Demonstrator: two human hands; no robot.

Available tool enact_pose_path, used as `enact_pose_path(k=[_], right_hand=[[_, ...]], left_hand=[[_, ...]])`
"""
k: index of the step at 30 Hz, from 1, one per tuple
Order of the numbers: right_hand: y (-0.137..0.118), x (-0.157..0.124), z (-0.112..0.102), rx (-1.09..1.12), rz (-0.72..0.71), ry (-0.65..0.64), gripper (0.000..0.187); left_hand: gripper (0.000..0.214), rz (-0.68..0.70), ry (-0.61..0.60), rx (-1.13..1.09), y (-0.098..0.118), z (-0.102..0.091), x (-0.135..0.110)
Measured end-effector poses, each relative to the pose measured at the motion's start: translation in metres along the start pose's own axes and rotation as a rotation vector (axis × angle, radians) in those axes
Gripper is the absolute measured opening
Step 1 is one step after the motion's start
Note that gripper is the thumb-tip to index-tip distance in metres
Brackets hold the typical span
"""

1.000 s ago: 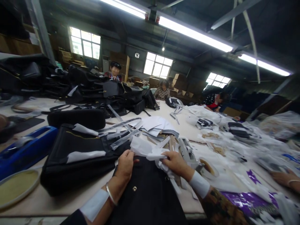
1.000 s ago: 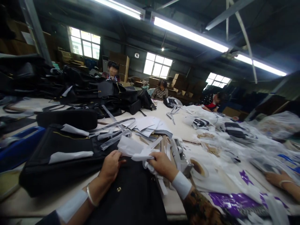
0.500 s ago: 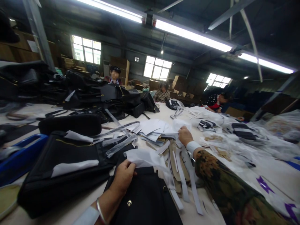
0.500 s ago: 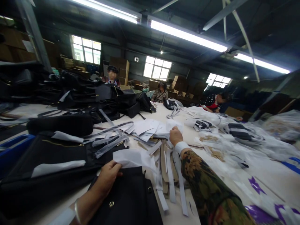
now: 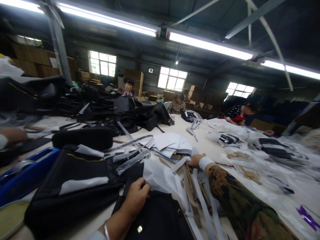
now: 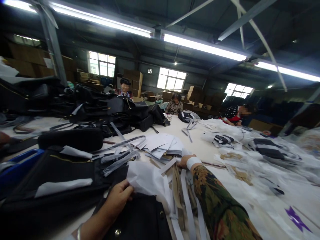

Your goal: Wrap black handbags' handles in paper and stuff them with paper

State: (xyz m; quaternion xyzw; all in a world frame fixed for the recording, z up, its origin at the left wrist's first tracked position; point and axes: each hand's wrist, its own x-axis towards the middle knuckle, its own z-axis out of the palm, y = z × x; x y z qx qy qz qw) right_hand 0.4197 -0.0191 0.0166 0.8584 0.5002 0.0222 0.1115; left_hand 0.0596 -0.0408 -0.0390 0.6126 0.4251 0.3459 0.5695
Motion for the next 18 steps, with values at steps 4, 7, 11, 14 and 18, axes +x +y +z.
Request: enact_pose_path(k=[4, 7, 11, 14, 18], right_hand=[[0.001, -0.030, -0.018, -0.029, -0.089, 0.024, 0.034], [-0.007, -0.071, -0.027, 0.000, -0.203, 0.136, 0.047], [-0.044, -0.140, -0.013, 0.332, -0.635, 0.317, 0.079], [-0.076, -0.176, 0.007, 0.440, -0.711, 0.472, 0.074], [-0.094, -0.187, 0.009, 0.422, -0.655, 0.561, 0.037]], left_hand=[[0.014, -0.039, 0.037, -0.090, 0.004, -0.002, -0.002], [0.011, -0.112, 0.064, -0.325, 0.010, -0.003, -0.005], [0.013, -0.183, 0.070, -0.507, 0.022, -0.005, -0.012], [0.011, -0.199, 0.055, -0.527, 0.032, -0.008, -0.021], [0.010, -0.192, 0.054, -0.501, 0.042, -0.019, -0.040]])
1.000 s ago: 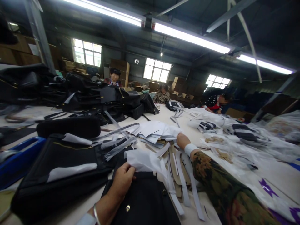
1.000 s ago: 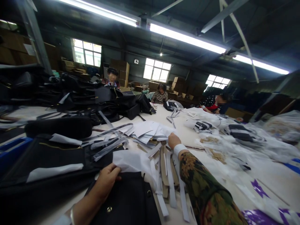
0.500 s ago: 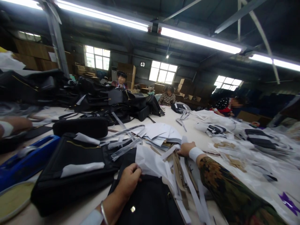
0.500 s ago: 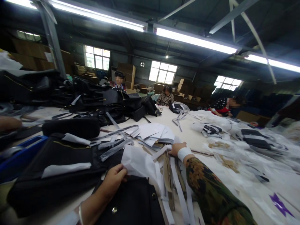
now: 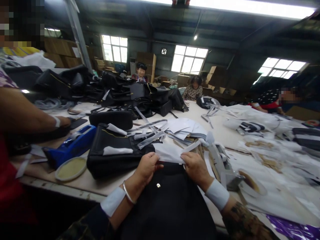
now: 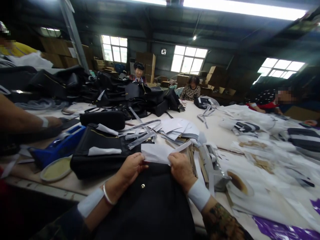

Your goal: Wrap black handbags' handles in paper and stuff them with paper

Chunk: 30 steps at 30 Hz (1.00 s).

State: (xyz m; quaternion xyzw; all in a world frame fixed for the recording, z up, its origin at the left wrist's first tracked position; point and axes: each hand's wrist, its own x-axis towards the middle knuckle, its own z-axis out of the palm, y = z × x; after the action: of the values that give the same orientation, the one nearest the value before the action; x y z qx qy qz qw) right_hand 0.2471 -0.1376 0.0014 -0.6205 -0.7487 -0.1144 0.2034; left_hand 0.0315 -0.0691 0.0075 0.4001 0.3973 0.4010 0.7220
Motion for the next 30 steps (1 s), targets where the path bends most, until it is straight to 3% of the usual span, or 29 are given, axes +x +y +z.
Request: enact_pose_path(k=[4, 9, 13, 18, 21, 24, 27, 29, 30], right_hand=[[-0.014, 0.003, -0.023, 0.007, -0.140, 0.024, 0.038], [-0.054, -0.019, -0.039, 0.067, -0.286, -0.071, 0.035], [-0.070, -0.042, -0.032, 0.139, -0.355, -0.210, 0.031], [-0.070, -0.050, -0.033, 0.187, -0.359, -0.332, 0.033], [-0.069, -0.049, -0.040, 0.225, -0.367, -0.372, 0.027], [-0.069, -0.047, -0.045, 0.246, -0.379, -0.417, 0.023], [-0.071, -0.046, -0.044, 0.244, -0.383, -0.428, 0.024], [-0.075, -0.044, -0.043, 0.238, -0.384, -0.431, 0.024], [-0.076, -0.043, -0.042, 0.236, -0.384, -0.432, 0.025]], left_hand=[[0.012, 0.043, 0.053, 0.116, 0.008, -0.021, -0.026], [0.008, 0.007, 0.135, 0.575, 0.018, -0.055, -0.067], [0.017, -0.048, 0.079, 0.851, 0.028, -0.075, -0.099], [0.028, 0.047, -0.059, 1.150, 0.040, -0.088, -0.120], [0.034, 0.068, -0.158, 1.375, 0.059, -0.092, -0.129], [0.031, 0.255, -0.164, 1.533, 0.096, -0.081, -0.142], [0.030, 0.729, -0.081, 1.584, 0.132, -0.047, -0.154], [0.026, 0.896, -0.234, 1.586, 0.138, -0.018, -0.152], [0.024, 0.936, -0.378, 1.602, 0.134, -0.005, -0.146]])
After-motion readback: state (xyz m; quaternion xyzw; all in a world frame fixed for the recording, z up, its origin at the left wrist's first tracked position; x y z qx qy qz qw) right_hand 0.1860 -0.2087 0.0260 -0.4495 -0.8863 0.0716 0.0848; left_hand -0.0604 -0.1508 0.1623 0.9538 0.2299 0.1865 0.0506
